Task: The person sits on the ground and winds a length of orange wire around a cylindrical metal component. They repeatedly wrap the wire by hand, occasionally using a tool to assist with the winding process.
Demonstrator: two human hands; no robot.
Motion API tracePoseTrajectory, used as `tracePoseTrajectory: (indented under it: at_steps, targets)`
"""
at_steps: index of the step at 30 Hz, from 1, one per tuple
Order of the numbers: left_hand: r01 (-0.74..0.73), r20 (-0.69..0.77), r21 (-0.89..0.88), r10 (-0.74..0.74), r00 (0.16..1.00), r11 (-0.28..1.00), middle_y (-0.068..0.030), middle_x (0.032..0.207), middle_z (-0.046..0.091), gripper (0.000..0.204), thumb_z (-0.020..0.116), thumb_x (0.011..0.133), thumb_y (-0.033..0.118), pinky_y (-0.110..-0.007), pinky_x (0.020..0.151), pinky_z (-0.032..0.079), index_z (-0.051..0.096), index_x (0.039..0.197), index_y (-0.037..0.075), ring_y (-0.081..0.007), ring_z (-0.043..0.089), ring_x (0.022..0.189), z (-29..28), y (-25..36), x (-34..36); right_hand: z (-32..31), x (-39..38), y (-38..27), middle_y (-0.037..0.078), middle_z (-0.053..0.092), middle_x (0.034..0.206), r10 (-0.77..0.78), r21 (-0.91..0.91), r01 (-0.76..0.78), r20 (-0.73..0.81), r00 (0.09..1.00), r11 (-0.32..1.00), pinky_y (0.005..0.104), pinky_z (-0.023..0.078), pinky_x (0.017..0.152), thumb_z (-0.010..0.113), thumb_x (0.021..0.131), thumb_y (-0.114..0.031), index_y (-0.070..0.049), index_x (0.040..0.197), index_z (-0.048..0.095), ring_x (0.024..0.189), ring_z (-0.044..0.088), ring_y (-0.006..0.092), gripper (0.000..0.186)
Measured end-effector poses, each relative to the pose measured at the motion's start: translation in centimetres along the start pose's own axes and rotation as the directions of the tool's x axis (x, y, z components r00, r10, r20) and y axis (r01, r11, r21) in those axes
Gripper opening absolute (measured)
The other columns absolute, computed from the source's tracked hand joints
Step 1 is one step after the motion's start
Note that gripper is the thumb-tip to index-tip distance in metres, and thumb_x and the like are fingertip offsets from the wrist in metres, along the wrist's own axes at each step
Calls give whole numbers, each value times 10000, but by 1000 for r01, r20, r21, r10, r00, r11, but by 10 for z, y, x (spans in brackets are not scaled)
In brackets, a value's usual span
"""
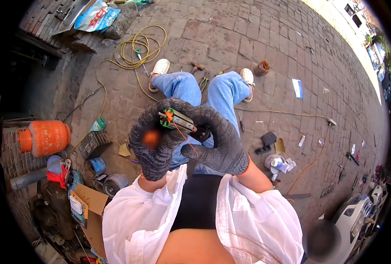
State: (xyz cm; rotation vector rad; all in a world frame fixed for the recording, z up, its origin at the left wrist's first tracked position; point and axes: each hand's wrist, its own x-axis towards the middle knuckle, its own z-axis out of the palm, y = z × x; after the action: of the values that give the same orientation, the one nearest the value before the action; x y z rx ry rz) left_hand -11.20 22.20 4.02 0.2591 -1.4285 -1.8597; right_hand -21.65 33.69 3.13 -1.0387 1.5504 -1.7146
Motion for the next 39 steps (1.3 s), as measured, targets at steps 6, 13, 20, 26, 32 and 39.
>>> tracePoseTrajectory:
  at_steps: [6,13,20,26,32,39]
  targets:
    - [-91,-9,104,93,996,990,-108,999,638,395,750,674,-42,-306,809,490,613,1044,-18,-184,607,903,-4,-3,5,-10,12,-27,115,593,1020,-421,-435,356,-60,905,827,369,432,840,831,592,-229,-26,1042,604,945,557,259,544]
    - [-120,-81,201,139,987,972,-101,975,646,369,772,657,-12,-321,816,476,635,1000,-7,-194,601,895,-1,-6,3,0,13,-43,93,642,826,-404,-480,325,-69,912,815,324,459,695,701,701,-3,-24,959,650,754,596,235,264]
    - [-122,-58,266,142,988,956,-103,989,645,392,778,649,-4,-328,819,473,628,1011,-1,-201,595,905,-4,-6,3,4,14,-46,96,644,829,-385,-467,298,-102,917,833,319,467,675,670,709,47,-21,920,658,737,609,229,222]
    - [-303,69,406,302,951,862,-120,1022,641,390,767,665,28,-346,838,472,625,1028,8,-238,601,946,-9,-8,4,3,10,-48,120,633,849,-165,-116,150,-136,977,982,279,490,659,629,795,-12,23,935,611,747,612,180,145]
    - [-485,253,558,419,872,674,-140,1051,633,358,702,715,105,-385,846,480,629,1056,22,-287,608,984,-14,-9,4,3,2,-51,122,617,845,188,454,-109,-134,973,884,259,491,599,622,834,-161,46,953,545,711,607,164,251]
    - [-515,387,563,345,855,646,-145,1084,625,401,677,675,68,-371,813,498,633,1072,38,-278,621,968,-14,-8,1,5,5,-54,115,597,812,223,545,-52,-252,942,837,259,448,521,630,796,-161,29,913,556,633,568,154,235]
